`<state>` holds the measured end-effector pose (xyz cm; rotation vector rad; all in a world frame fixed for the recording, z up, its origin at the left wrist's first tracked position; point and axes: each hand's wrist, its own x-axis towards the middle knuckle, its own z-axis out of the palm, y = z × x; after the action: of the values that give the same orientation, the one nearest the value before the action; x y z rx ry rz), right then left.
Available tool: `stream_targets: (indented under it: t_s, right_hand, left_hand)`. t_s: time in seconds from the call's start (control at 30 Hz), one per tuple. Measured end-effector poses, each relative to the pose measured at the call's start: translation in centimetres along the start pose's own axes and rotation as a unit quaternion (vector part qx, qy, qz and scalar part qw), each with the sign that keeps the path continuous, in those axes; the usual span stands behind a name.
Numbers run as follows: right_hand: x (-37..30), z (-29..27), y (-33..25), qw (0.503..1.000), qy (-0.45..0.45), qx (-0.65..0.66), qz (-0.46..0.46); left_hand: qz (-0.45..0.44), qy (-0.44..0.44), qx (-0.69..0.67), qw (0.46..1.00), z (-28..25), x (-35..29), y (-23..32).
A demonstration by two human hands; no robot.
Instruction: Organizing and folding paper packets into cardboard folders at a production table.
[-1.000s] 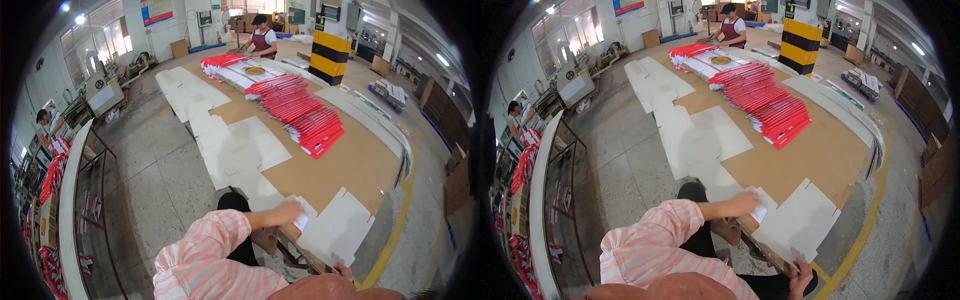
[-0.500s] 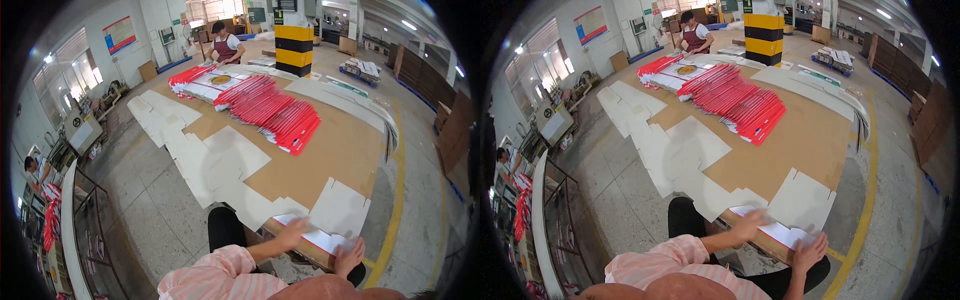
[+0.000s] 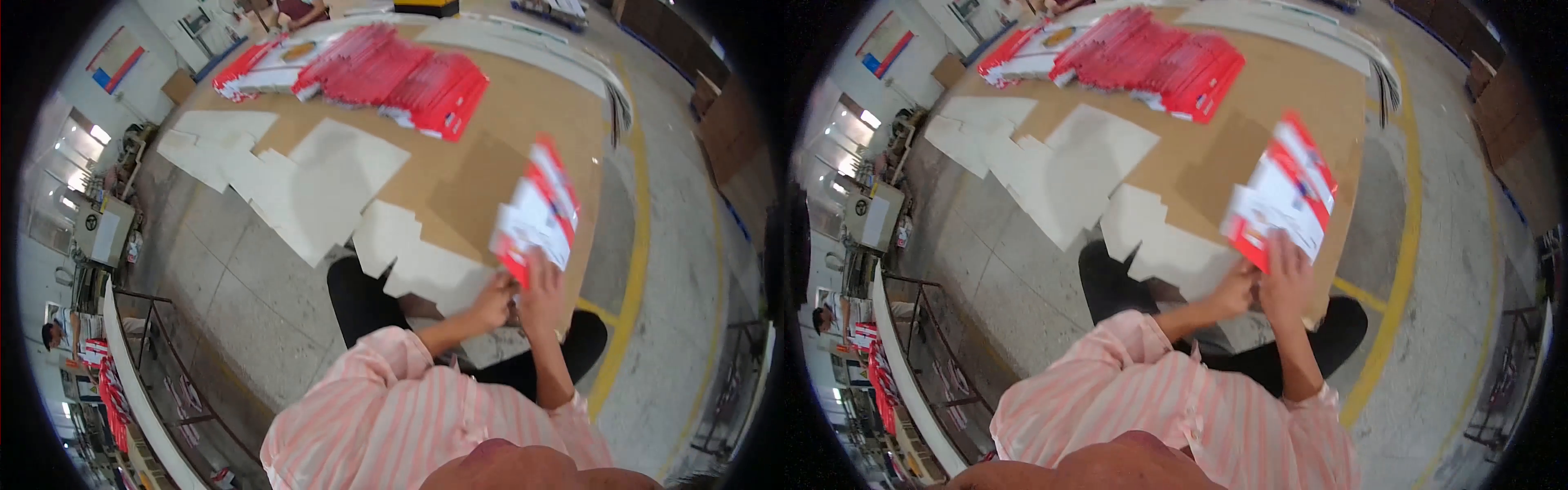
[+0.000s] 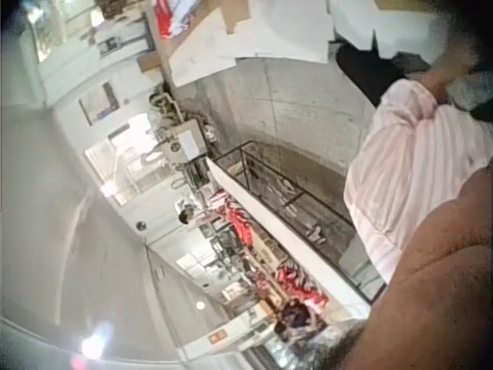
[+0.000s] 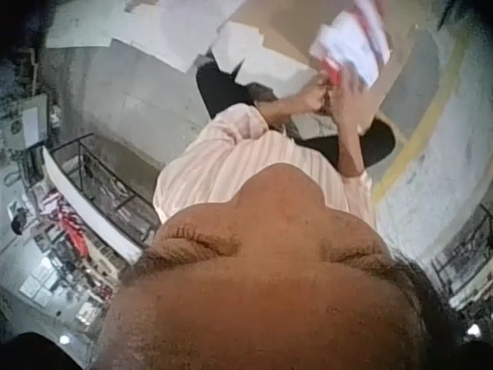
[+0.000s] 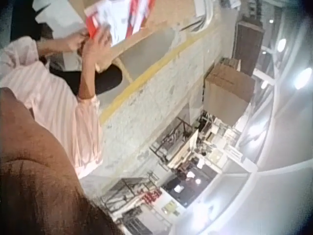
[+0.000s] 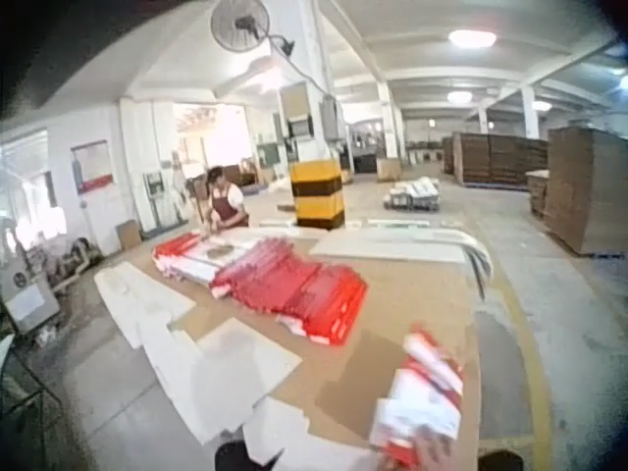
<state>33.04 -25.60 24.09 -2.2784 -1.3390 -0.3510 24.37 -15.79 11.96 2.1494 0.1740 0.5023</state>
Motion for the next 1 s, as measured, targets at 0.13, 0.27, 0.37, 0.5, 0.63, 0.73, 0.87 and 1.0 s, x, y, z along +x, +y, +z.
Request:
stream_targets:
  t_s: [0.13,0.27,0.37,0.5,0.63,0.73,0.87,1.0]
  right_hand:
    - [-3.3,4.5,2.3,0.996,-0.068,-0.038,-0.042]
    - [-6.3,4.2,4.0,0.993,0.061,0.105,0.005]
    - [-7.7,3.6,3.6,0.987,0.071,0.145,0.015]
    - [-7.4,4.0,3.6,0.993,0.04,0.105,-0.022]
    - [-5.1,4.2,2.5,0.994,-0.109,-0.014,-0.018]
    - [-4.2,4.3,2.1,0.993,-0.11,-0.047,-0.013]
    - [-4.0,4.3,2.6,0.992,-0.107,-0.065,-0.021]
    - [-5.1,4.4,2.8,0.989,-0.112,-0.099,-0.018]
  left_hand:
    - [0.072,-0.107,0.265,0.956,-7.7,-4.3,3.4]
    - [0.139,-0.204,0.328,0.912,-9.2,-5.0,1.2]
    - [0.093,-0.151,0.343,0.923,-9.5,-1.9,6.1]
    - [0.117,-0.064,0.514,0.847,-10.4,1.5,4.2]
    - [-0.071,0.078,0.221,0.97,-12.9,0.1,-4.1]
    - [-0.077,0.144,0.431,0.888,-17.3,-5.1,-4.4]
    - [-0.185,0.115,0.335,0.917,-17.8,-5.5,-3.3]
    - [-0.081,0.039,0.421,0.903,-15.9,-5.2,-3.8]
